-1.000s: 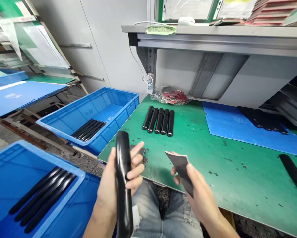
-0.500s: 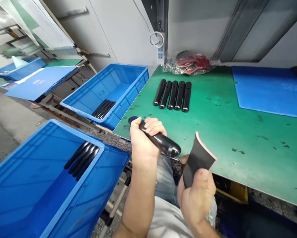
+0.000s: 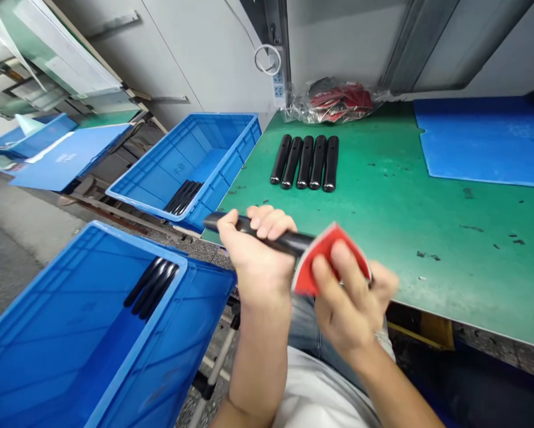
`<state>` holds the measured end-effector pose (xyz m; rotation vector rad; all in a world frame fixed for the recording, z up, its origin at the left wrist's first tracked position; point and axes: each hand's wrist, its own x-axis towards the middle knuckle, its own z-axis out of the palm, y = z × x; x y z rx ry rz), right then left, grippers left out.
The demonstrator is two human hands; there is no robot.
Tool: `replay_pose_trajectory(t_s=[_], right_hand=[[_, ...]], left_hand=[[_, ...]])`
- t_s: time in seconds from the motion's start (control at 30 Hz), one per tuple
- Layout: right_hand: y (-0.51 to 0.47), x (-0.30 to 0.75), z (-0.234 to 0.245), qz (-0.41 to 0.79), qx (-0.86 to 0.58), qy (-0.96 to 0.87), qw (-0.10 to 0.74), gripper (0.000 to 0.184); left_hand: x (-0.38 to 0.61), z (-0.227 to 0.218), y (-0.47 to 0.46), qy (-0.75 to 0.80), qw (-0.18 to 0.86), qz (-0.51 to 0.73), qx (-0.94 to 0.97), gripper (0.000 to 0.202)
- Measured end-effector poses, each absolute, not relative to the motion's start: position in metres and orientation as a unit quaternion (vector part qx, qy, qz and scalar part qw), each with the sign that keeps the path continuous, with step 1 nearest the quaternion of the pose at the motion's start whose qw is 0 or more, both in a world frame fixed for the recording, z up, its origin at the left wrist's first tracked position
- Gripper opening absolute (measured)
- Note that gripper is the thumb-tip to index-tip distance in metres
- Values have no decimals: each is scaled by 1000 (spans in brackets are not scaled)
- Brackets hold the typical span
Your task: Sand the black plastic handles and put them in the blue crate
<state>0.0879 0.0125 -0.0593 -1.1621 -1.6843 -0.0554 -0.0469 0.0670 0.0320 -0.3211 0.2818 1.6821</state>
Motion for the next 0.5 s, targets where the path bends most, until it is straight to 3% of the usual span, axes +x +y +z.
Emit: replay_pose_trajectory(t_s=[0.1,0.23,0.37,0.5], right_hand=[[18,85,-58,22,-495,-643,584,54],[16,82,-55,293,-469,-466,690,37],[6,87,-46,571,-386,-306,657,48],[0,85,-30,649,-331,-257,635,57]], left_hand=[[-48,34,66,153,603,777,-100,33],[-48,40,61,200,575,792,-53,35],[-45,44,60,203,554,806,-50,36],[-40,45,60,206,528,823,-44,35]])
